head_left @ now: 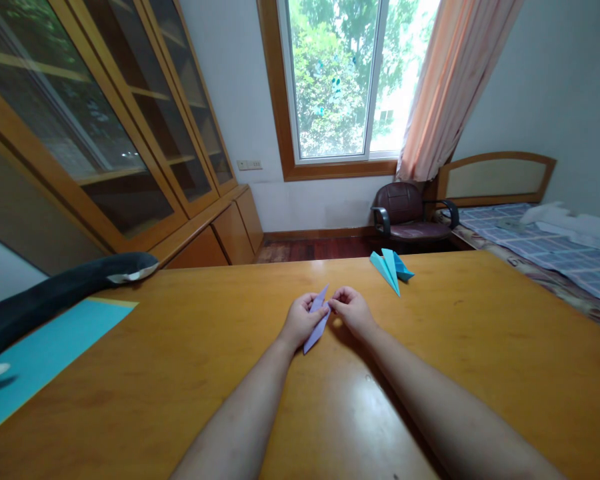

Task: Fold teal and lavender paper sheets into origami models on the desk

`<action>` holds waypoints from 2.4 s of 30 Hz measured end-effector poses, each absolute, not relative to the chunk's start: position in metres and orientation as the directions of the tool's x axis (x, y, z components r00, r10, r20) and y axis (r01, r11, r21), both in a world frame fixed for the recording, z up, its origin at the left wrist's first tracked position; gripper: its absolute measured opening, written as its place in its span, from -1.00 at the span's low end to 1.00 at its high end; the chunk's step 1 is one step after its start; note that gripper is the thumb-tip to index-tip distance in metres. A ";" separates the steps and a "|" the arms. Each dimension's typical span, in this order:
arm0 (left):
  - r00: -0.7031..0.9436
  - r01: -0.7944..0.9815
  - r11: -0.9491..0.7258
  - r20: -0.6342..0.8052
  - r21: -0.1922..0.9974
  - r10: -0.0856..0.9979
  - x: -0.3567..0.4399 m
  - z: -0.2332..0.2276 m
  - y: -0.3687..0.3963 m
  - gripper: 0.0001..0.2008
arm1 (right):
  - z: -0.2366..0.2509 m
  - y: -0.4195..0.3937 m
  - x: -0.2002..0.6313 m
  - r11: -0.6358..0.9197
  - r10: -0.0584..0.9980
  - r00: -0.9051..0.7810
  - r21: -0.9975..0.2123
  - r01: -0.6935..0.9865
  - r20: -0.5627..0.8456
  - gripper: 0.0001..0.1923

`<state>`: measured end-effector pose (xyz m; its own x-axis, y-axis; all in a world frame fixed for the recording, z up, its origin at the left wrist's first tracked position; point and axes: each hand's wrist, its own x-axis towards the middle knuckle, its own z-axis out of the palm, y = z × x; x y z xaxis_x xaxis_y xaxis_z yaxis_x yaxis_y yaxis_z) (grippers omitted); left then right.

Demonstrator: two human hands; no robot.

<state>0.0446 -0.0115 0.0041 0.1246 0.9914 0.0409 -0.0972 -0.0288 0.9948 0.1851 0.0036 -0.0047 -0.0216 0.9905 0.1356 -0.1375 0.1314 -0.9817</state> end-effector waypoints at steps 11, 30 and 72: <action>0.159 -0.219 0.062 -0.027 0.974 0.987 0.046 0.009 -0.013 -0.63 | -0.001 0.001 0.183 0.103 0.992 -0.055 -0.974 -0.201 0.116 -0.85; -0.004 -0.452 0.032 -0.038 0.891 0.999 0.038 0.003 -0.005 -0.52 | -0.002 -0.004 0.177 -0.008 0.975 -0.221 -0.989 -0.149 0.025 -0.61; -0.013 -0.407 0.008 -0.014 0.914 1.000 0.049 0.005 -0.010 -0.52 | 0.007 -0.008 0.178 0.081 0.993 -0.067 -0.980 -0.182 0.095 -0.71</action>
